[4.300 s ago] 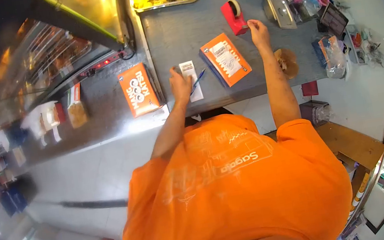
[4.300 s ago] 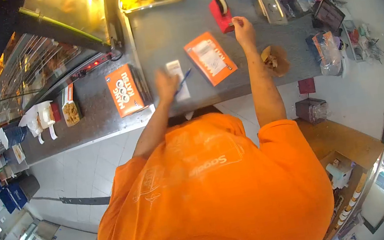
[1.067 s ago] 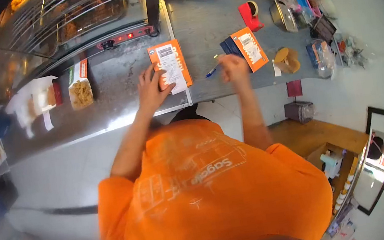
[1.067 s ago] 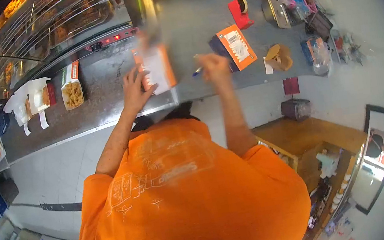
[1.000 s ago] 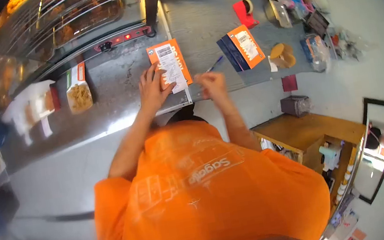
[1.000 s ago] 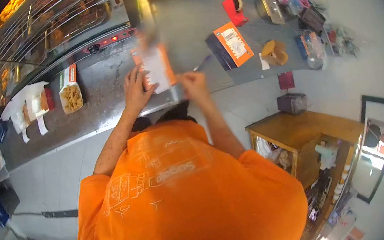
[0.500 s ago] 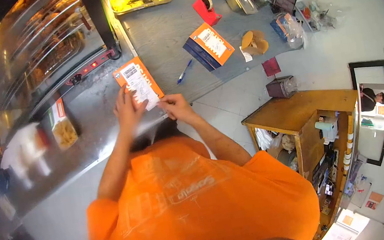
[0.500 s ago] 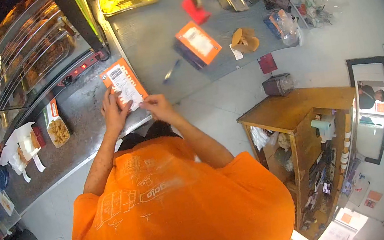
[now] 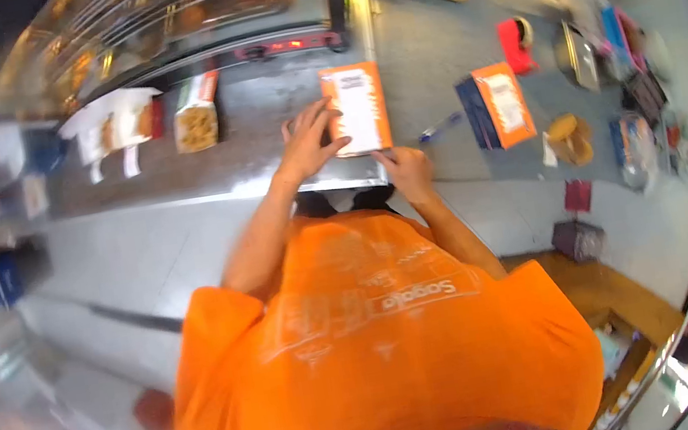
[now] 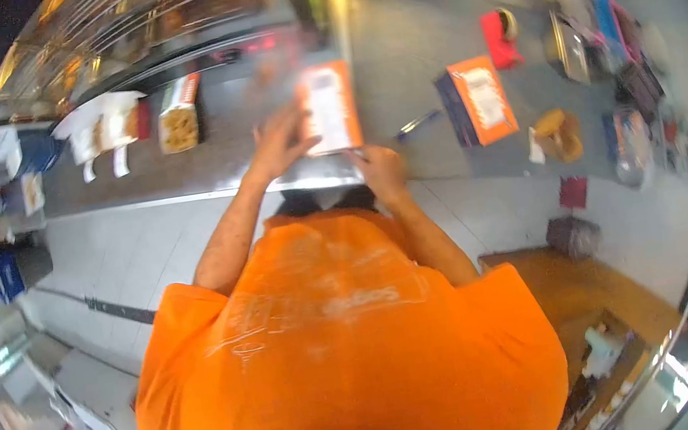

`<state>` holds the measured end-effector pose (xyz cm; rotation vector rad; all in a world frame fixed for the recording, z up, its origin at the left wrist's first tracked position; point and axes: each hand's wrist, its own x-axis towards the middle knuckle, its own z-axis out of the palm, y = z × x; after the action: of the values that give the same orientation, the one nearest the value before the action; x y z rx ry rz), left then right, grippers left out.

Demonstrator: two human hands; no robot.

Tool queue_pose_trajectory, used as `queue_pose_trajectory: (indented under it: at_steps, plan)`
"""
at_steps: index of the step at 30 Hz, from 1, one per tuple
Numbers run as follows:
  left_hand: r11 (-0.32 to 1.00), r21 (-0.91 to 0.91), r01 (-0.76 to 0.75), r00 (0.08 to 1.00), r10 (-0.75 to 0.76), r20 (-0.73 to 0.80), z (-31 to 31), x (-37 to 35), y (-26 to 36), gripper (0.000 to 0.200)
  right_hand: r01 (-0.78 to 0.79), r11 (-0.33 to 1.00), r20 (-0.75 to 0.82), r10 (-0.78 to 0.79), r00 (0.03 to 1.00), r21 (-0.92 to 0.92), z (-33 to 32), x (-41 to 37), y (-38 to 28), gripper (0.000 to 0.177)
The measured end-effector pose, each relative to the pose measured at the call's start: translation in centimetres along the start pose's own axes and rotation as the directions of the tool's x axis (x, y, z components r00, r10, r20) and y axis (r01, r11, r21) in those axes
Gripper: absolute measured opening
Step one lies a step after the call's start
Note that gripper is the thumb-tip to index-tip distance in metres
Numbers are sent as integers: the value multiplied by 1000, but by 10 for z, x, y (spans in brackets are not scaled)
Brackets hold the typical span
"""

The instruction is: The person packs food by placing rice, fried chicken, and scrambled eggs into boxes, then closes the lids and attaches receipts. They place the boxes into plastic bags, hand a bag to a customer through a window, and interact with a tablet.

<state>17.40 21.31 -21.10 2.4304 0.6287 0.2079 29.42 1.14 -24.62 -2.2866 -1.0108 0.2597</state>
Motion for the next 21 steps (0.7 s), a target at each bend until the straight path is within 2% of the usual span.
queue_pose_trajectory:
  at_steps: [1,2,3,4,5,6,7,8,9,11,13,14,15,16,17,18,19,20,21]
  plan:
    - [994,85,69,997,-66,-36,-19,1,-2,50,-39,992,49,45,998,-118,-7,-1,-3,41]
    - [983,33,181,950,-166,-264,-35,2,-25,50,-2,996,102,10,995,-86,-23,1,-10,40]
    - [963,-39,266,849,-253,-465,-50,1,-59,51,22,998,151,-13,988,-54,-37,6,-26,40]
    - [918,-195,345,767,-395,-506,-68,1,-102,55,28,999,149,-22,989,-40,-43,15,-45,40]
    - [847,-355,396,669,-531,-520,-87,-1,-152,58,-14,993,183,-8,983,119,-49,24,-65,37]
    - [819,-357,450,624,-574,-530,-100,-6,-207,62,-65,961,219,5,976,269,-48,29,-81,35]
    - [789,-360,498,580,-612,-537,-105,-10,-250,66,-64,960,211,5,977,273,-39,37,-100,35]
    - [800,-352,486,591,-597,-542,-105,-11,-275,66,-115,897,268,-4,964,426,-23,52,-124,32]
    - [740,-447,502,634,-667,-392,-104,-11,-298,68,-168,809,315,-23,949,564,-5,69,-148,29]
    - [571,-598,563,684,-727,-51,-104,-16,-333,73,-328,535,435,-83,897,779,48,105,-182,36]
    - [547,-616,566,745,-660,98,-110,-27,-323,76,-451,598,568,-8,823,663,131,141,-183,40]
    - [623,-586,519,797,-600,69,-108,-28,-300,77,-465,638,580,35,814,614,157,154,-191,50]
    - [669,-500,551,785,-619,37,-85,-26,-324,76,-478,674,590,78,804,563,180,168,-199,59]
    - [704,-407,583,772,-636,6,-60,-23,-349,76,-473,680,583,81,808,561,210,181,-199,59]
    - [703,-413,579,774,-633,8,-72,-14,-337,76,-416,784,467,184,865,461,242,192,-194,67]
    - [671,-454,587,782,-615,101,-97,-3,-312,76,-376,863,333,264,905,337,262,198,-192,75]
    - [636,-490,596,786,-588,191,-110,7,-298,77,-379,864,335,268,904,332,265,202,-198,75]
    - [633,-492,598,784,-588,196,-107,17,-300,77,-331,895,367,213,906,299,258,206,-208,77]
    - [783,-356,510,834,-552,-19,-105,28,-301,75,-282,921,400,159,902,269,246,209,-222,79]
